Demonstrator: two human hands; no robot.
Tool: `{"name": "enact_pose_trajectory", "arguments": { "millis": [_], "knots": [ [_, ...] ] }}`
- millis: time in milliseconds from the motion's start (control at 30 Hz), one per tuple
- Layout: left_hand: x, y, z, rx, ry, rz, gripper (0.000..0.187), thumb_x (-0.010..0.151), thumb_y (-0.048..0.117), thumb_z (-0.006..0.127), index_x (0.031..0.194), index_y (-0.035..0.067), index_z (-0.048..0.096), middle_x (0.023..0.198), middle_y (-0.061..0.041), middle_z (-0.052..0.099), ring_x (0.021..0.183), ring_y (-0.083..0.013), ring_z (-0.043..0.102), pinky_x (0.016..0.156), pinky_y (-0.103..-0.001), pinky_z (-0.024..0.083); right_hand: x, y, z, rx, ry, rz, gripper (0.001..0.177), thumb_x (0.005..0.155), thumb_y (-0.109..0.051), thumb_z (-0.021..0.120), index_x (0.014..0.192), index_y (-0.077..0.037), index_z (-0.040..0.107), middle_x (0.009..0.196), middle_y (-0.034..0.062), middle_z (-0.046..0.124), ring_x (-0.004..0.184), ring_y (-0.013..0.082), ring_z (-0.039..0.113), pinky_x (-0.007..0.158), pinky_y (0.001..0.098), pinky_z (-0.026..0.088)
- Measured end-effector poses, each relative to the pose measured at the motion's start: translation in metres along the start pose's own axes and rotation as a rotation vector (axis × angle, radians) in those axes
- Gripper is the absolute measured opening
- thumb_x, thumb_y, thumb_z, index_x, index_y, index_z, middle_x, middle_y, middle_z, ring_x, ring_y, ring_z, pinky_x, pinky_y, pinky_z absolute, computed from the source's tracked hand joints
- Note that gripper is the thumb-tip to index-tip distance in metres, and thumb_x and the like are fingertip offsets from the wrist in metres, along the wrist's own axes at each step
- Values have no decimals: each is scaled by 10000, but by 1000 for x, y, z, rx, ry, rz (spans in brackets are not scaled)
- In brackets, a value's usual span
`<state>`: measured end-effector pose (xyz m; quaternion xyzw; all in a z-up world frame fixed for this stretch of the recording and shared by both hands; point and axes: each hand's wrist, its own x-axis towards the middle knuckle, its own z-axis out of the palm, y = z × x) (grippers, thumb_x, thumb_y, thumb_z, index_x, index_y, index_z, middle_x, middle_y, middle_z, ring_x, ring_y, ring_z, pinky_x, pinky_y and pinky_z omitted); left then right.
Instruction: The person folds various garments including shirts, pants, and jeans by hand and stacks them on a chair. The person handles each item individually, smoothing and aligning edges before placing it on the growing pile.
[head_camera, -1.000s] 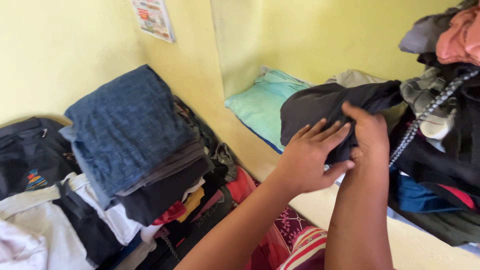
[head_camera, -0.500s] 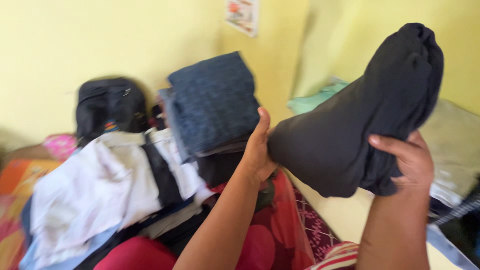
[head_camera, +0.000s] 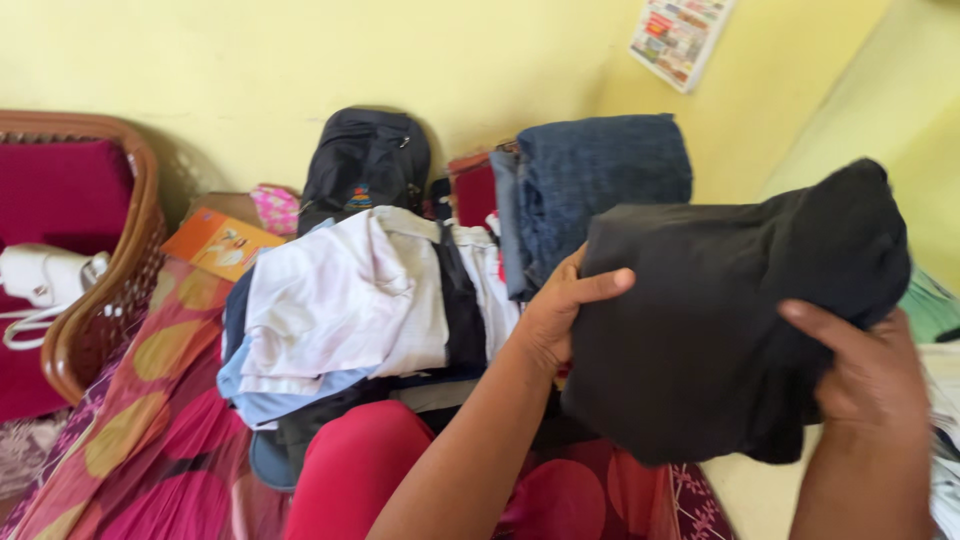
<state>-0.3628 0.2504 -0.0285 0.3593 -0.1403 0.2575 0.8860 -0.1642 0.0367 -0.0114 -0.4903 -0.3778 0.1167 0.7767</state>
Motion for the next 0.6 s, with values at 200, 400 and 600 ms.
{"name": "enact_pose_trajectory", "arguments": {
  "millis": [200,400,600],
  "knots": [
    [-27,68,-43,403,145,159,816,703,39,824,1464,1,529,1288,-148,672,1191,-273,644,1087,-395,471,-8,27,87,-304,-233,-66,604,757,66,749,1345,35,617,1289,118,693,1179,223,660,1056,377,508],
    [-64,137,-89,689,205,467,961,681,-88,763,1574,29,426,1519,-66,554,1426,-184,498,1195,-301,342,-11,66,183,-449,-314,-328,878,767,-31,803,1517,39,351,1406,147,585,1287,236,583,1109,367,447],
    [-74,156,-131,875,446,529,914,699,-161,656,1563,42,439,1484,-99,594,1360,-179,562,1141,-286,406,3,117,247,-743,-222,-199,868,806,-65,771,1534,36,310,1376,260,627,1265,340,641,1064,377,487]
  ]
}}
